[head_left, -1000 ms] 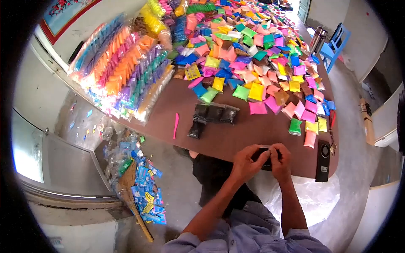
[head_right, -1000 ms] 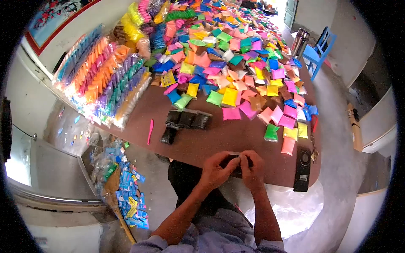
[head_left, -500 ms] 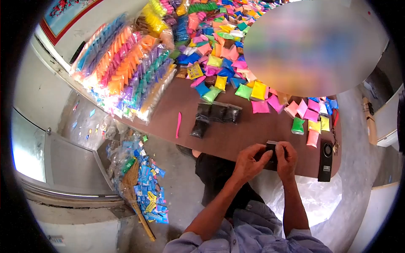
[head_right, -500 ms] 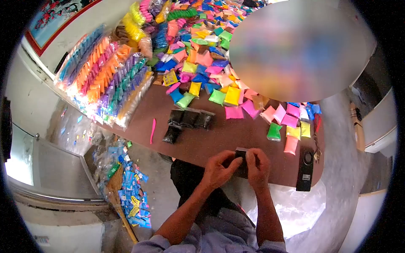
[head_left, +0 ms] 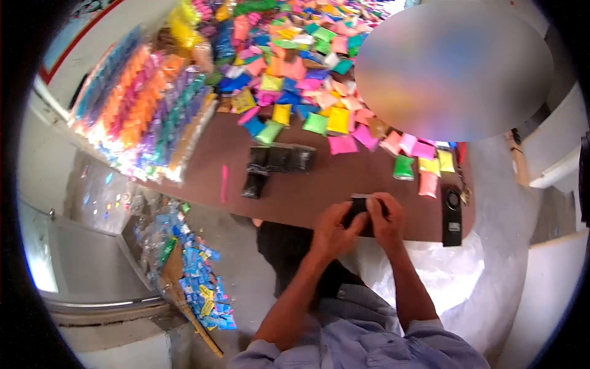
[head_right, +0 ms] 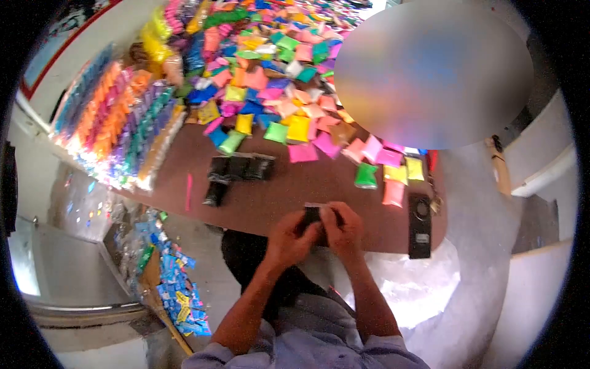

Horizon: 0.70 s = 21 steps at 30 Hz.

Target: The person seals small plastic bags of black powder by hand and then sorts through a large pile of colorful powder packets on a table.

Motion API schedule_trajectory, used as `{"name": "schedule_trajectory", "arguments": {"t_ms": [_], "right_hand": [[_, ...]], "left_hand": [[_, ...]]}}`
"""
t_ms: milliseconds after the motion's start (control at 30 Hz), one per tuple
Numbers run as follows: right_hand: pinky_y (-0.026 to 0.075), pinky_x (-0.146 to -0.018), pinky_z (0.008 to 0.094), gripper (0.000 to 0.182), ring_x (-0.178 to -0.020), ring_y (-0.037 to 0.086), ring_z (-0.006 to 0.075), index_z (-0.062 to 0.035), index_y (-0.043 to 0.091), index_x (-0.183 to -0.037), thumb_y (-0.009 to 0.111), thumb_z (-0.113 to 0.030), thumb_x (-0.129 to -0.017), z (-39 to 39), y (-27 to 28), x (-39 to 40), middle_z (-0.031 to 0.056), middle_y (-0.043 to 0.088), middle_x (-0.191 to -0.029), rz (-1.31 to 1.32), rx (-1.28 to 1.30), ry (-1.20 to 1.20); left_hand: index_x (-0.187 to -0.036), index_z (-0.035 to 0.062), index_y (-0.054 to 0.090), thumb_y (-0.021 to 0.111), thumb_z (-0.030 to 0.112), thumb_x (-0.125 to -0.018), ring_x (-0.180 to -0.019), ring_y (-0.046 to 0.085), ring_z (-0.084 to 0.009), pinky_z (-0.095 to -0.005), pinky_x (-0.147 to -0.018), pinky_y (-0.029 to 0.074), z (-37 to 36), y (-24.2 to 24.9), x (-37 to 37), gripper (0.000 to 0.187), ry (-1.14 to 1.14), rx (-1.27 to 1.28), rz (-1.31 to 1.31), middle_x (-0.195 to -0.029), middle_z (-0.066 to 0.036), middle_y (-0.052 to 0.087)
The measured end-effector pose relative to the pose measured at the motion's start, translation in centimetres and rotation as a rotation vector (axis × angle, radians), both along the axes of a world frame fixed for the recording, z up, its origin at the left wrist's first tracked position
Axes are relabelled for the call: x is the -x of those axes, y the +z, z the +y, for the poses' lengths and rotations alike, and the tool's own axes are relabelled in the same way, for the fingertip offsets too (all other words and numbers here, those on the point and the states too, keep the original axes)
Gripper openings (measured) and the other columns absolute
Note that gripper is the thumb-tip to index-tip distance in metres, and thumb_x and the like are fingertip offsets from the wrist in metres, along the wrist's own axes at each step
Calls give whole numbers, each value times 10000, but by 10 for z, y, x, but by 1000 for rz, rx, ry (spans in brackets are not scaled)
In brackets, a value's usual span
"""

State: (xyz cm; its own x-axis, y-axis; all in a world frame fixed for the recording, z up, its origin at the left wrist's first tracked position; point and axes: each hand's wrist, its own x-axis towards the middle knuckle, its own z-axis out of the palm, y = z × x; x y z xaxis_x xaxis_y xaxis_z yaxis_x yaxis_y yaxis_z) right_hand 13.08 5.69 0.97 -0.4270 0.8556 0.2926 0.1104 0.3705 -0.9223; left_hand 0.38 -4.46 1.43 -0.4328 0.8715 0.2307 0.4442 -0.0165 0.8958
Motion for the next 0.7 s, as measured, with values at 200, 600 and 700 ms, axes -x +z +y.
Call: {"name": "schedule_trajectory", "arguments": {"t_ms": [200, 600, 700], "right_hand": [[497, -752, 226, 113, -861, 599, 58, -1, 669, -1106, 664, -78, -1023, -6, -4, 3, 15, 666, -925, 176, 154, 0], [538, -762, 294, 202, -860, 642, 142, 0, 663, -1146, 718, -88, -973, -7, 5, 7, 66, 672, -990, 86, 73, -20], [547, -773, 328, 185, -862, 681, 201, 8, 686, -1123, 711, -94, -970, -3, 4, 7, 102, 694, -996, 146, 7, -45]], "left_hand": [[-1095, 13, 715, 773, 144, -928, -876, 709, -332, -393, -790, 562, 3, -7, -1, 220, 90, 25, -250, -990, -189, 720], [-1337, 45, 657, 813, 106, -891, -1181, 687, -333, -434, -991, 568, 3, -3, -10, 477, 113, -150, 274, -1295, -176, 681], [-1362, 23, 636, 779, 82, -917, -1165, 692, -321, -409, -1000, 565, 2, -3, -7, 471, 58, -200, 208, -1297, -183, 673]]}}
